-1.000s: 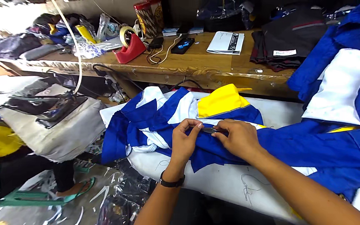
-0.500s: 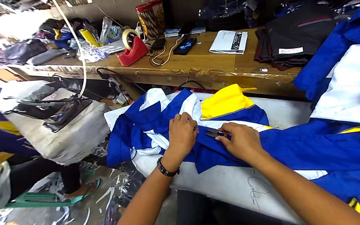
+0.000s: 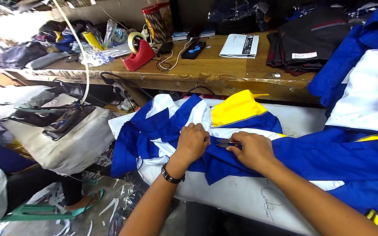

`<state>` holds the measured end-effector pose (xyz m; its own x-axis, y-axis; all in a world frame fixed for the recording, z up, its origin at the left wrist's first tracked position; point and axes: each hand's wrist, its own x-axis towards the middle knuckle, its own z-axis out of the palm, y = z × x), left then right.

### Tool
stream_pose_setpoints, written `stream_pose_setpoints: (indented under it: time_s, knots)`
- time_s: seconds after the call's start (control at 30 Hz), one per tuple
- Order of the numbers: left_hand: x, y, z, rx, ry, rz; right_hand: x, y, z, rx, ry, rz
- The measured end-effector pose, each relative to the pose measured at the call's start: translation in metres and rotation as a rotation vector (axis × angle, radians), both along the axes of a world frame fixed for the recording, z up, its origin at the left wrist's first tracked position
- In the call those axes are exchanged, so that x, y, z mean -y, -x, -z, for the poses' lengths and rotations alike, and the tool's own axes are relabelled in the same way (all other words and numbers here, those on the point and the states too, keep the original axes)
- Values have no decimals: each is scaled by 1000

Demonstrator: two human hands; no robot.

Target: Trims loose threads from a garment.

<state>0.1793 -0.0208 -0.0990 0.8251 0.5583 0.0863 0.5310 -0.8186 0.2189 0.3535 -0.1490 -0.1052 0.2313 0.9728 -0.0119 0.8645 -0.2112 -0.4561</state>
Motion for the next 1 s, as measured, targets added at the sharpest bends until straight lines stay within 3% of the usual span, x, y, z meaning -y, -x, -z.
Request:
stream_pose_setpoints:
  time_s: [0.27, 0.37, 0.43, 0.63, 1.0]
  knots:
    - [0, 2, 4, 204, -65, 31, 0, 4, 0, 69, -114, -29]
    - [-3, 8, 4, 371, -36, 23, -2, 5, -4, 28, -161, -5]
    - [-7, 19, 2, 565, 57, -47, -5, 7, -7, -46, -225, 18]
    - [-10, 38, 8, 1136, 594, -287, -26, 28, -18, -164, -306, 11]
    - [-4, 43, 2, 1142, 618, -241, -38, 36, -36, -197, -136, -3]
